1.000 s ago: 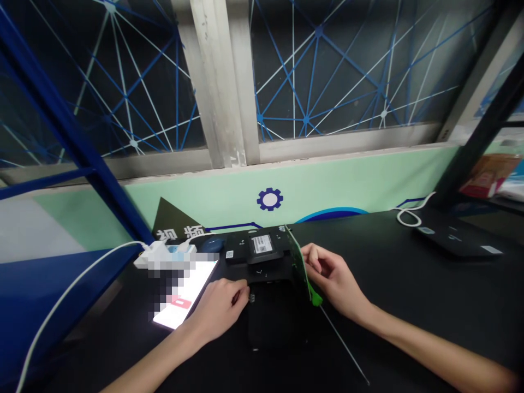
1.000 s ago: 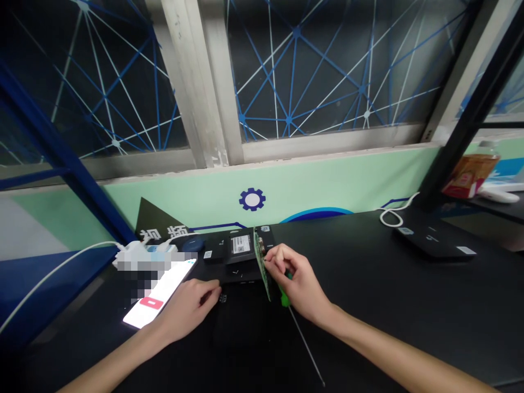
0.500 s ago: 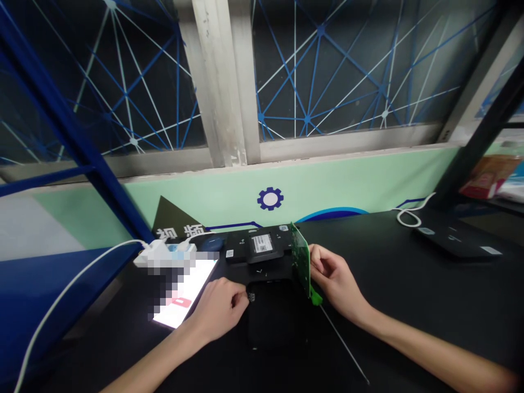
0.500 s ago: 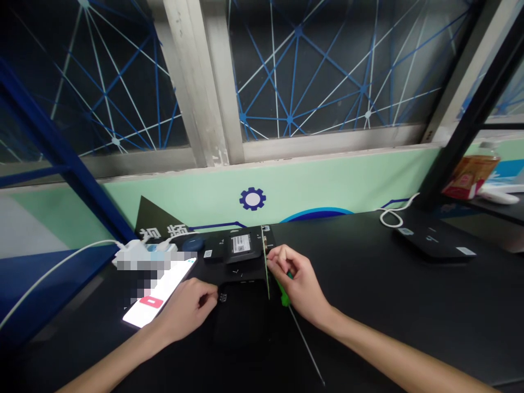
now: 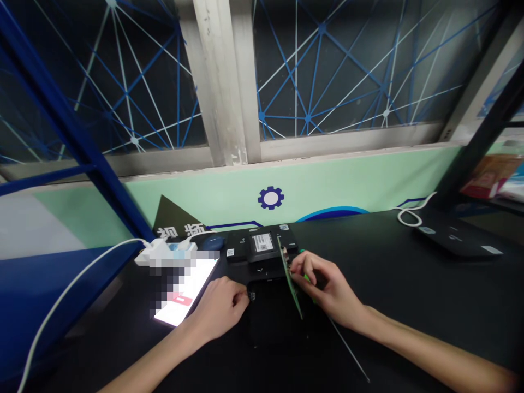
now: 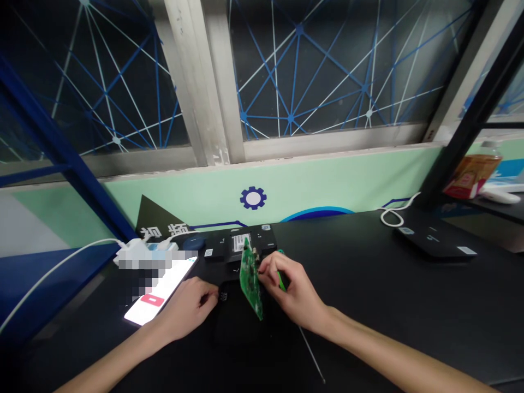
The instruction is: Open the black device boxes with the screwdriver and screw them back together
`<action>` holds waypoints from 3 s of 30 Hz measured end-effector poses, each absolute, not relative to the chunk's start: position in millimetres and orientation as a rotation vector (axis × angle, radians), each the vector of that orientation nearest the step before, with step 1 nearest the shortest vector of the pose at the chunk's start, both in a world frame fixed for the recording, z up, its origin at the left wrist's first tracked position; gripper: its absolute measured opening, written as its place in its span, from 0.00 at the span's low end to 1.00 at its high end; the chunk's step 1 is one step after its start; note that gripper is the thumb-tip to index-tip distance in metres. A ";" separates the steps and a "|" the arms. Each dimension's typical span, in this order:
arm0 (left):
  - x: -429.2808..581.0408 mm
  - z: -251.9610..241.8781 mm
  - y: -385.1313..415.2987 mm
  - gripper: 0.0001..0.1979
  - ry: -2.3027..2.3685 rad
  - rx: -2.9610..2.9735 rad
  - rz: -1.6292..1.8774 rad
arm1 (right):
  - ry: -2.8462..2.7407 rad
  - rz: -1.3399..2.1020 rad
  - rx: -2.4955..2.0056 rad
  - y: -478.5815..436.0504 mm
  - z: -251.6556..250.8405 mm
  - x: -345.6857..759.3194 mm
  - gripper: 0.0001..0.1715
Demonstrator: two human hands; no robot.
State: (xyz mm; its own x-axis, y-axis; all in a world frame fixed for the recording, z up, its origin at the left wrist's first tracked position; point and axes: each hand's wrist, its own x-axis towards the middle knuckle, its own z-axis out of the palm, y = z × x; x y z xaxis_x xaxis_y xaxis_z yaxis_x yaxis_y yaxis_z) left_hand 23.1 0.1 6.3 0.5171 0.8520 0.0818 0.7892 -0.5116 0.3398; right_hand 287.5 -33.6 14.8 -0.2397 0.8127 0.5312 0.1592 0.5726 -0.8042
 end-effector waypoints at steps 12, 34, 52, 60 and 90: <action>22.1 11.0 -0.7 0.16 1.365 2.491 0.295 | -2.158 0.631 -0.854 -36.6 3.8 286.8 0.17; 22.9 13.6 -1.3 0.16 1.295 2.500 0.312 | -2.328 0.478 -1.000 -32.2 7.7 284.4 0.15; 22.5 10.3 -1.1 0.17 1.318 2.514 0.326 | -2.348 0.446 -1.030 -33.3 11.6 284.2 0.13; 25.1 11.0 -1.4 0.17 1.338 2.502 0.326 | -2.393 0.385 -1.077 -34.2 16.9 285.2 0.11; 24.3 11.8 -3.2 0.16 1.367 2.548 0.305 | -2.476 0.272 -1.033 62.5 32.1 280.5 0.52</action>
State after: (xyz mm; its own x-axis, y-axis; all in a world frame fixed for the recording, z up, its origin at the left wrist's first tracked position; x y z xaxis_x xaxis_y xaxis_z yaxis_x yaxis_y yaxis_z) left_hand 24.3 -3.2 11.8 0.5420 0.8372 0.0722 0.7886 -0.5365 0.3005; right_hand 280.5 62.5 32.1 -0.6235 0.7127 0.3214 0.6259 0.7013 -0.3412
